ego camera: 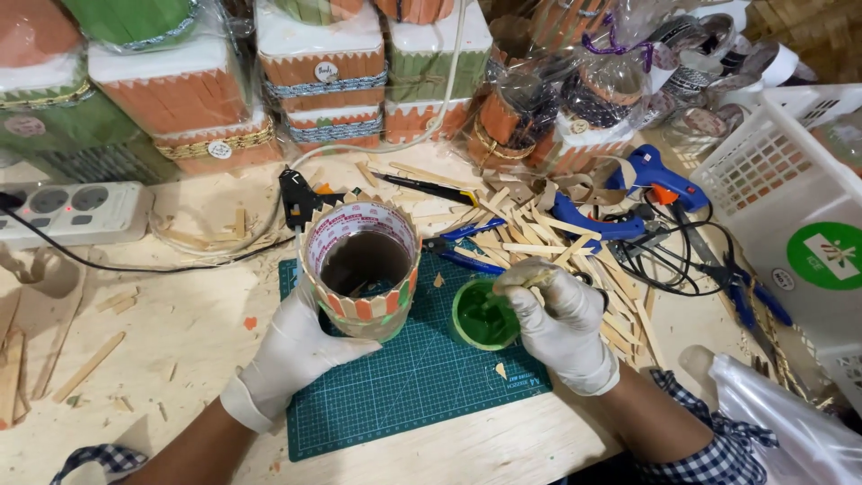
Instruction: A person wearing gloves uses a paintbrush to apply green paint to the base and lower sides of a handmade container made of wooden sticks.
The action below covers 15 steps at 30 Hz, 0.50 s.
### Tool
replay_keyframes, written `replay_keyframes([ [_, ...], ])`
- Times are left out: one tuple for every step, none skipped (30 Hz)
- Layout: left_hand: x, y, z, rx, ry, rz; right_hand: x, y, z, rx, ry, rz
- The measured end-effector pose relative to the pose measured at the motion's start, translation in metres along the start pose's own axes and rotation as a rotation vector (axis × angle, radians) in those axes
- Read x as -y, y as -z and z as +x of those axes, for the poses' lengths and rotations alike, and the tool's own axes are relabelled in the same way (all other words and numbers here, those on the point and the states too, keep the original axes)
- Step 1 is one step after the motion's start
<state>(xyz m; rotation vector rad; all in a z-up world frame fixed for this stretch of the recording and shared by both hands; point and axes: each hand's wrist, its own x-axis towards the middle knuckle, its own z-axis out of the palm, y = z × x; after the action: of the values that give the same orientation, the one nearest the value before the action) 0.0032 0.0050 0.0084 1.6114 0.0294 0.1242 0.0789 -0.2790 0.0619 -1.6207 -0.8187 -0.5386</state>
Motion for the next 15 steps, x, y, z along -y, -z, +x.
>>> replay_keyframes([
  [-0.003,0.000,0.000,-0.003,0.000,0.000,-0.001,0.003,0.000,0.002,0.001,0.002],
  [-0.006,-0.001,0.000,-0.004,-0.002,0.000,-0.002,0.005,0.000,-0.055,0.002,0.015],
  [-0.009,-0.001,0.000,-0.004,-0.004,0.001,-0.003,0.008,0.000,-0.111,0.004,0.028],
  [-0.011,-0.002,0.000,-0.006,-0.005,0.001,-0.005,0.011,-0.001,-0.110,0.006,0.029],
  [-0.012,-0.002,0.000,-0.010,0.003,0.007,-0.008,0.014,-0.002,-0.153,-0.009,0.055],
  [-0.013,-0.003,0.000,-0.012,0.013,0.013,-0.011,0.017,-0.003,-0.197,-0.025,0.080],
  [-0.008,-0.002,0.000,-0.013,0.012,0.012,-0.011,0.019,-0.002,-0.196,-0.024,0.080],
  [-0.003,-0.001,-0.001,-0.016,0.015,0.019,-0.010,0.020,-0.001,-0.203,-0.034,0.088],
  [0.002,0.001,-0.001,-0.020,0.017,0.026,-0.010,0.021,0.000,-0.210,-0.044,0.096],
  [0.000,-0.001,-0.002,-0.024,0.015,0.025,-0.011,0.021,0.001,-0.207,-0.042,0.098],
  [-0.001,-0.003,-0.003,-0.026,0.014,0.014,-0.011,0.022,0.002,-0.215,-0.081,0.140],
  [-0.003,-0.004,-0.004,-0.028,0.013,0.003,-0.011,0.022,0.003,-0.224,-0.121,0.181],
  [0.000,-0.006,-0.005,-0.033,0.011,0.002,-0.014,0.024,0.003,-0.221,-0.118,0.184],
  [0.003,-0.007,-0.005,-0.030,-0.017,-0.005,-0.018,0.026,0.005,-0.243,-0.173,0.191],
  [0.005,-0.008,-0.005,-0.027,-0.045,-0.011,-0.021,0.029,0.007,-0.265,-0.228,0.198],
])
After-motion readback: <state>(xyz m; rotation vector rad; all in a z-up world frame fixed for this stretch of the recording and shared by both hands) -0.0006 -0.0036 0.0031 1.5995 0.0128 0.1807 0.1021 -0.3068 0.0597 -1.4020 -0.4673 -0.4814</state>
